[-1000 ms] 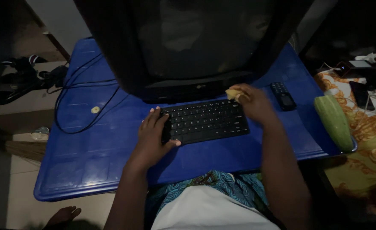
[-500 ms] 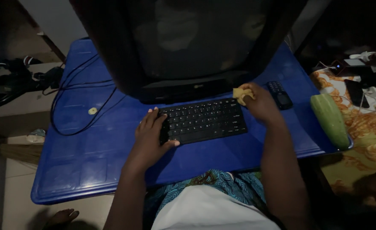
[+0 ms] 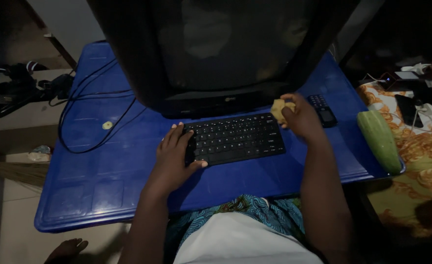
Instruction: Cleaning a keyboard and an old television monitor using a cloth and a pen for detailed cleaning.
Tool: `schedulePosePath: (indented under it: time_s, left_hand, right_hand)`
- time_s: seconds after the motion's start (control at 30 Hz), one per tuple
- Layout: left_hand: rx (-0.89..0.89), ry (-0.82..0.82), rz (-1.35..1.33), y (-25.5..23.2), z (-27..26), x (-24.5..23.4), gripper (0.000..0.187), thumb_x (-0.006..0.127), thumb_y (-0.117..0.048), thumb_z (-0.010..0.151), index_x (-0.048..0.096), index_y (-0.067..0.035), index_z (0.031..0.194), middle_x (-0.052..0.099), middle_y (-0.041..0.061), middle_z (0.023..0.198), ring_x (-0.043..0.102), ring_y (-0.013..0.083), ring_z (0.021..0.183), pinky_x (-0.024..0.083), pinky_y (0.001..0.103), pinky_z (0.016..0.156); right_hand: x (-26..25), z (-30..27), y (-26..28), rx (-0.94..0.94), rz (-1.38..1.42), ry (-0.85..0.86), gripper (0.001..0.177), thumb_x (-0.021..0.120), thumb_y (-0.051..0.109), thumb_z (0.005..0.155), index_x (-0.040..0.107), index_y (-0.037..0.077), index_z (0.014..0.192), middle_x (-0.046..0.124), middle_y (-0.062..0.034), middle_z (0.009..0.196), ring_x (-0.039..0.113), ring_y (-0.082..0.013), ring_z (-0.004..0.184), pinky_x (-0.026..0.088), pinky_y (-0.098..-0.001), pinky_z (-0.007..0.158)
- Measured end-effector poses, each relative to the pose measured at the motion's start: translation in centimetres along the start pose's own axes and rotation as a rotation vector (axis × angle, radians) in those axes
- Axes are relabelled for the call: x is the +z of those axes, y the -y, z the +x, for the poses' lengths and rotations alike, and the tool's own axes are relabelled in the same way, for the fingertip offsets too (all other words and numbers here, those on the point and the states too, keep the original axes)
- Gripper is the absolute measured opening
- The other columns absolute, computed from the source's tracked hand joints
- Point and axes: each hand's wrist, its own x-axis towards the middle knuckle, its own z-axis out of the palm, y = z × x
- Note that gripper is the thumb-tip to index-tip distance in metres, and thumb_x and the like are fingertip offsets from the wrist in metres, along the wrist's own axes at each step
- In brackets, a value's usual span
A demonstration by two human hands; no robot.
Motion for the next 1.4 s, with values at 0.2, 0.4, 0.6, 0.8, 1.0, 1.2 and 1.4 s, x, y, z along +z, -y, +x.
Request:
schedulePosePath:
  time_s: [0.2,0.4,0.6,0.8,1.0,1.2,1.4]
  left_hand:
    - [0.004,0.001,0.009,0.4,0.1,0.4,0.101,0.083,-0.058,0.071,0.044,-0.010,0.151,0.023,0.016,0.166,0.010,0.0339,0.156,0.014,0.058,0.121]
    - [-0.008,0.005,0.003,0.1,0.0,0.1,0.102,0.083,-0.059,0.070,0.044,-0.011,0.150,0.024,0.015,0.166,0.011,0.0329,0.156,0.014,0.058,0.121]
    - [0.017,-0.004,0.022,0.4,0.2,0.2,0.100,0.082,-0.060,0.072,0.044,-0.009,0.150,0.024,0.017,0.165,0.013,0.0344,0.156,0.016,0.058,0.120]
    - [0.040,-0.029,0.030,0.8,0.2,0.6,0.099,0.084,-0.055,0.071,0.044,-0.009,0.149,0.024,0.018,0.164,0.015,0.0366,0.154,0.016,0.058,0.119]
    - [0.033,-0.029,0.012,0.3,0.1,0.2,0.098,0.086,-0.053,0.070,0.046,-0.010,0.148,0.027,0.017,0.164,0.016,0.0352,0.155,0.017,0.059,0.120]
    - [0.020,-0.027,0.034,0.1,0.1,0.1,0.098,0.085,-0.053,0.070,0.045,-0.010,0.149,0.025,0.017,0.165,0.015,0.0351,0.155,0.017,0.058,0.120]
    - [-0.041,0.039,0.051,-0.1,0.4,0.0,0.104,0.085,-0.055,0.070,0.043,-0.013,0.155,0.021,0.015,0.166,0.011,0.0358,0.155,0.014,0.056,0.120]
  right_hand:
    - [-0.1,0.1,-0.9,0.032,0.001,0.075,0.036,0.056,0.010,0.098,0.064,0.005,0.132,0.071,-0.0165,0.098,0.066,-0.0153,0.071,0.054,-0.0283,0.059]
    - [-0.8,-1.6,-0.6,0.055,-0.099,0.126,0.035,0.056,0.014,0.095,0.066,0.006,0.128,0.073,-0.0135,0.094,0.066,-0.0172,0.070,0.055,-0.0317,0.060]
    - [-5.0,-2.0,-5.7,-0.041,-0.589,0.257,0.032,0.055,0.027,0.101,0.077,0.005,0.111,0.075,-0.0133,0.094,0.067,-0.0197,0.078,0.053,-0.0372,0.070]
    - [-1.5,-4.7,1.9,-0.054,-0.127,0.025,0.039,0.056,0.024,0.093,0.065,0.010,0.128,0.072,-0.0104,0.099,0.068,-0.0200,0.077,0.054,-0.0352,0.064]
    - [-4.7,-4.5,-6.1,-0.148,-0.415,0.321,0.027,0.064,0.022,0.095,0.077,0.008,0.113,0.079,-0.0103,0.092,0.073,-0.0192,0.080,0.056,-0.0352,0.072]
    - [-3.7,-7.7,1.3,-0.080,-0.177,-0.073,0.043,0.062,0.024,0.095,0.068,0.013,0.136,0.075,-0.0102,0.106,0.070,-0.0188,0.089,0.056,-0.0334,0.079]
    - [-4.6,-9.5,1.0,-0.112,-0.183,-0.020,0.053,0.072,0.026,0.093,0.058,0.012,0.142,0.069,-0.0105,0.128,0.065,-0.0200,0.116,0.051,-0.0350,0.092]
